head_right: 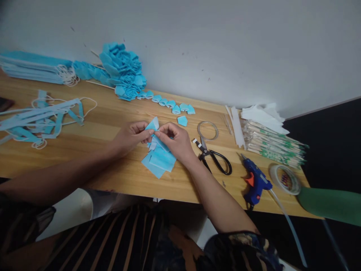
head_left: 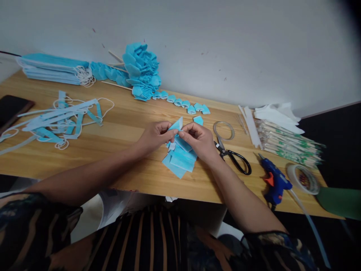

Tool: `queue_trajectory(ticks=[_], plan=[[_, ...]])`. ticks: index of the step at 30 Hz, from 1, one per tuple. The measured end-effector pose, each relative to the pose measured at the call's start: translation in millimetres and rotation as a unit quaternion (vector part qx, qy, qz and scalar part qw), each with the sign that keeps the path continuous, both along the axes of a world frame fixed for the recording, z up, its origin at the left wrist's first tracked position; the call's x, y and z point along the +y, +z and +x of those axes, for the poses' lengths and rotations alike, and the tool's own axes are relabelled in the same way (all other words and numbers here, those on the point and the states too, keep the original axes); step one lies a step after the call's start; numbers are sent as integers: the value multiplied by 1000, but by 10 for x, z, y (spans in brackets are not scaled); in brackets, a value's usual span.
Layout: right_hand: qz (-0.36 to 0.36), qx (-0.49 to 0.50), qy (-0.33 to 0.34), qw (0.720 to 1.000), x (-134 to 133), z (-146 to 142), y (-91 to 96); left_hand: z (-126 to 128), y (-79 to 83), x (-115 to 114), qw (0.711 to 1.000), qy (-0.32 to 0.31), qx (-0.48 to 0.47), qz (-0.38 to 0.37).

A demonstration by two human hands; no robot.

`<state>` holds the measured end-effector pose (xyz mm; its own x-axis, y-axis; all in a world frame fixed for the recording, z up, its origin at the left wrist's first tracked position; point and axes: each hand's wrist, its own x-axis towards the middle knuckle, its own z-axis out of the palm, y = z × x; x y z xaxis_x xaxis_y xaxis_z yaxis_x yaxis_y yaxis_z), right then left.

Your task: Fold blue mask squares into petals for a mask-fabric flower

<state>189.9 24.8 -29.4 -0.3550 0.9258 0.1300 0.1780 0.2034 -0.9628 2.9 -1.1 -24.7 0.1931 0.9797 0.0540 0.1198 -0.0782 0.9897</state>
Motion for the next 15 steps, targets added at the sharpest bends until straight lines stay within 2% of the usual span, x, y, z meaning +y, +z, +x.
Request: queue_trajectory(ticks=[3, 9, 15], plan=[[-14, 22, -2, 1000, 12, -9, -11, 0, 1, -1, 1000, 3, -1, -8], [-91, 86, 38, 991, 32, -10, -35, -6, -16, 4, 1000, 1, -11, -7], [-72, 77, 36, 994, 31, 14, -48, -12, -7, 8, 1000, -3, -10, -17]])
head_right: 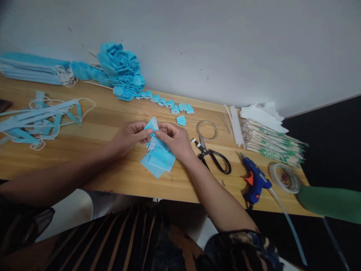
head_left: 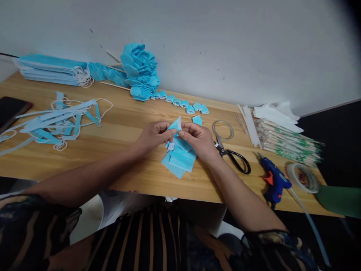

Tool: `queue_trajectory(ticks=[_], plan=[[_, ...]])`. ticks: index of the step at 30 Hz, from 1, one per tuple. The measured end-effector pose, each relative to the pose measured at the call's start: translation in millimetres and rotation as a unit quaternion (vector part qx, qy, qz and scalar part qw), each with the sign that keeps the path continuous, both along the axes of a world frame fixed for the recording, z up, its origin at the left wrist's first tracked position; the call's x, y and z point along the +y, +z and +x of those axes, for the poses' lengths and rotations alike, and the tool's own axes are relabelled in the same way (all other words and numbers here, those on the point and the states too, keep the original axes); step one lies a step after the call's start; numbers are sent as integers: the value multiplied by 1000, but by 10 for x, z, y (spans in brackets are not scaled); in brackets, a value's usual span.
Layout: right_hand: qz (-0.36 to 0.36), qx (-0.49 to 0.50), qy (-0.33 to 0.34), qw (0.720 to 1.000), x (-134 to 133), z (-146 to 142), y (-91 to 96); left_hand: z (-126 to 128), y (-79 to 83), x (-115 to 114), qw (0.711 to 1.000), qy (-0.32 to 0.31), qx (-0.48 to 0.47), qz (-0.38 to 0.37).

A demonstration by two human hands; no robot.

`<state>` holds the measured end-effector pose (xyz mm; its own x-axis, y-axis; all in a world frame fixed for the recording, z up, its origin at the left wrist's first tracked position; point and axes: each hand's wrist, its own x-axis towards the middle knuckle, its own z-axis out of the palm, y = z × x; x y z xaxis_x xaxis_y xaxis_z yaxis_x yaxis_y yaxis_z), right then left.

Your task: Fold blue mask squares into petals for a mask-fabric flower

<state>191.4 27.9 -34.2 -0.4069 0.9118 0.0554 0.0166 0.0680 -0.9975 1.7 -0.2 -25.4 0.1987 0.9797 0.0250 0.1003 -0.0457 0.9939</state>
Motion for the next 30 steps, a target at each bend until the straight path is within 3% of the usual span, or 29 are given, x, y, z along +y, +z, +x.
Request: queue_trajectory(ticks=[8, 18, 30], plan=[[16, -23, -20, 999, -16, -4, 2, -20, -21, 1, 1000, 2, 15, 8], [-9, -1, -51, 999, -6, 45, 33, 5, -11, 26, 998, 18, -41, -52], [6, -27, 3, 1000, -21, 21, 24, -7, -27, 33, 998, -1, -31, -54]])
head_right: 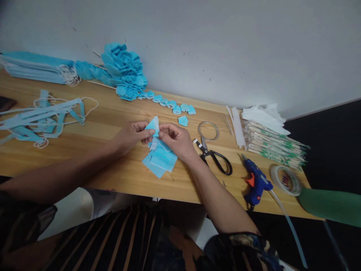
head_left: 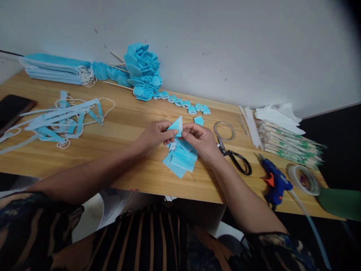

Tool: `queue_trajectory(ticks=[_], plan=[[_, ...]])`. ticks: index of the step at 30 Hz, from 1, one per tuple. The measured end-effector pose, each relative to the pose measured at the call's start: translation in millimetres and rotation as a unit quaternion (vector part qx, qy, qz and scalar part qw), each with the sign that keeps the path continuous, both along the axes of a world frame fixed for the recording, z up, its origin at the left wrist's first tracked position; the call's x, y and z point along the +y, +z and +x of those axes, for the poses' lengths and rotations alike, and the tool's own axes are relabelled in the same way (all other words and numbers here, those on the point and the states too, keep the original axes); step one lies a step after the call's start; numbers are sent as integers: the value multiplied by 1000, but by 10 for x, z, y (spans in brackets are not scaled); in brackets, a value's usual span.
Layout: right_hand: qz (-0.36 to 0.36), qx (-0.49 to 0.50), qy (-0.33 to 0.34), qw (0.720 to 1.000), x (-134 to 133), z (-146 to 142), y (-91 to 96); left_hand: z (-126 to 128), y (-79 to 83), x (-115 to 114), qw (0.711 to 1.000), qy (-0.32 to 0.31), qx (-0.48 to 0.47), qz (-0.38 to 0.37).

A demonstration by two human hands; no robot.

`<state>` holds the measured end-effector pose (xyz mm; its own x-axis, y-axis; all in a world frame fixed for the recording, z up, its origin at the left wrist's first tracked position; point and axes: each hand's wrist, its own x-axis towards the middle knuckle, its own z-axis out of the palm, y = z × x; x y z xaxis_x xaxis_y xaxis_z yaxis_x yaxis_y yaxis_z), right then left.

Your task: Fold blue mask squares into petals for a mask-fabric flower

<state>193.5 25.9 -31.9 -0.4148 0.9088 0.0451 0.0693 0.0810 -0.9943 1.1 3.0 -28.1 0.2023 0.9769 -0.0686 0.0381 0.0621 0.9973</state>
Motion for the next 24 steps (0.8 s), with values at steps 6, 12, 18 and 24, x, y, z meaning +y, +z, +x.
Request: queue_trajectory(ticks=[6, 12, 18, 24], plan=[[2, 12, 2, 1000, -8, -7, 65, 12, 3, -18, 999, -40, 13, -10], [8, -21, -20, 1000, -15, -20, 25, 9, -5, -38, 995, -85, 46, 18], [67, -35, -53, 996, -28, -16, 18, 3, -13, -37, 995, -90, 41, 18], [227, -79, -72, 968, -53, -5, 30, 9, 21, -45, 995, -99, 16, -18]])
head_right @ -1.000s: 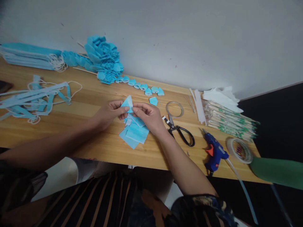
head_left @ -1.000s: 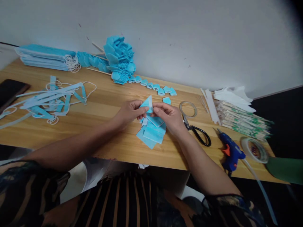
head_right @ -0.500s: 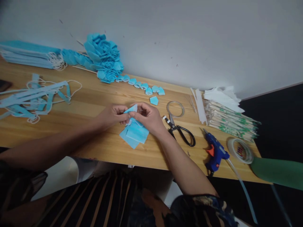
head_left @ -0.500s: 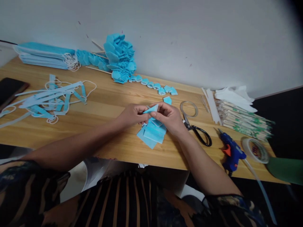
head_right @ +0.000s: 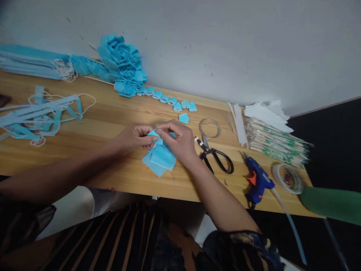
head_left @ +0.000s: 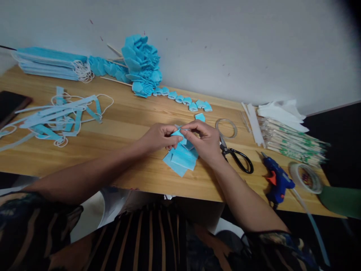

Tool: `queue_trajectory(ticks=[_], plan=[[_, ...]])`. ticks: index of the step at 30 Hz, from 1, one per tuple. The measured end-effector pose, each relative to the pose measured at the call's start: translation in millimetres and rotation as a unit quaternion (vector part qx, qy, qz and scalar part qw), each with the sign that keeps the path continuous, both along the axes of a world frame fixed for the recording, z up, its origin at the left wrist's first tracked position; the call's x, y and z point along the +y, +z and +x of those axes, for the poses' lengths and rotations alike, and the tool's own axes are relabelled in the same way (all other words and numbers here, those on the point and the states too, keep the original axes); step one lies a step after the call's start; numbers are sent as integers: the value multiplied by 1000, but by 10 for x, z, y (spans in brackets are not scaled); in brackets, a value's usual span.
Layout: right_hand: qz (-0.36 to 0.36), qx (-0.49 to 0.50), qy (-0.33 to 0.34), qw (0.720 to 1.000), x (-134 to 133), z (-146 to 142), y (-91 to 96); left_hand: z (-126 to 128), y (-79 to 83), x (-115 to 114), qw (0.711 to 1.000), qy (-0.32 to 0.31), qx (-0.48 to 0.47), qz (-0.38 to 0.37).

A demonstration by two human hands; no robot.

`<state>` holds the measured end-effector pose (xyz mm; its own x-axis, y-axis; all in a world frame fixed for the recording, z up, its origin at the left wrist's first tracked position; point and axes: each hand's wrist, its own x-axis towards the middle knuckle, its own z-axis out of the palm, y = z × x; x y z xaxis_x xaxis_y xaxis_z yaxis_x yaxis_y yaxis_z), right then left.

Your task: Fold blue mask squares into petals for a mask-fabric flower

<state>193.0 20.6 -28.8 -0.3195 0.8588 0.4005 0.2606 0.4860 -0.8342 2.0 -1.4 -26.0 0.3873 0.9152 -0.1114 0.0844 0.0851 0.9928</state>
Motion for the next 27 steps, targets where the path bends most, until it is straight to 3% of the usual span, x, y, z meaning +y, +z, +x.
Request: queue_trajectory(ticks=[4, 10, 21, 27], plan=[[111, -25, 19, 993, 23, 16, 1, 13, 29, -2, 1000, 5, -14, -16], [195, -63, 36, 978, 50, 60, -24, 23, 46, -19, 998, 29, -53, -26], [207, -95, 18, 974, 60, 93, -84, 11, -23, -10, 997, 40, -68, -23], [270, -87, 21, 959, 68, 83, -84, 18, -21, -18, 992, 37, -110, -49]])
